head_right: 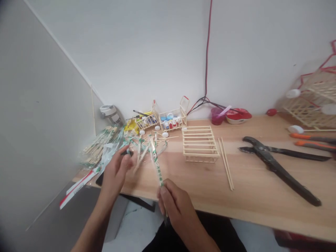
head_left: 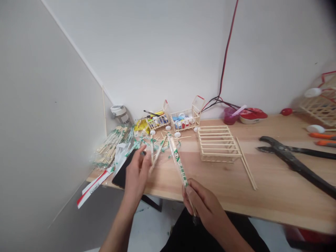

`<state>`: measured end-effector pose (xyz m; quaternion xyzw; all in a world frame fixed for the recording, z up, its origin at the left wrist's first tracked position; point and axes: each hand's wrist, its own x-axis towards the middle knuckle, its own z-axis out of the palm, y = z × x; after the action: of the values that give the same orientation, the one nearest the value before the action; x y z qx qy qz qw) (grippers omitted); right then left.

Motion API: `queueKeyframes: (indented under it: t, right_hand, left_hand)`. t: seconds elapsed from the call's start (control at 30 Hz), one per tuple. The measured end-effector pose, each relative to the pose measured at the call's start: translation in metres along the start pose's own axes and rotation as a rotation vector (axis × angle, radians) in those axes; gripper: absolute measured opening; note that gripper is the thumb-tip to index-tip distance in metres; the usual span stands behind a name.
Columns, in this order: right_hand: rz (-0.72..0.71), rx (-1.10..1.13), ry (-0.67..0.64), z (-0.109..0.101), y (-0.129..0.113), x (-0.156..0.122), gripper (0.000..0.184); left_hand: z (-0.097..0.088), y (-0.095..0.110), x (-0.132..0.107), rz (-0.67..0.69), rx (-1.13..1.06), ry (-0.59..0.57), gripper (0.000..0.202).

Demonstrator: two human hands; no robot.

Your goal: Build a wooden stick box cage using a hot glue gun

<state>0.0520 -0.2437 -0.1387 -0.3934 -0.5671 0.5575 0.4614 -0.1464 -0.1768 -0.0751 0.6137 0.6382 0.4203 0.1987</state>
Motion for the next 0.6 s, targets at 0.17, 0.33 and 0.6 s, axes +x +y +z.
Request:
queueKeyframes:
  t: [0.17,0.33,0.6]
  right_hand:
    - [0.0,-0.058,-0.033,0.012,0.01,-0.02,0.041]
    - [-0.044,-0.064,0.095,0.022,0.016,-0.038,0.043]
    - [0.015,-0.129,0.264,0.016,0.011,-0.062,0.051]
  left_hand:
    - [0.042,0.044,-0.007,-0.129,-0.959,-0.392,0.044]
    - [0.073,0.068,-0.036,-0.157,-1.228,-0.481,0.038]
    - [0.087,0.062,-0.103,-0.151,-0.984,-0.614,0.035]
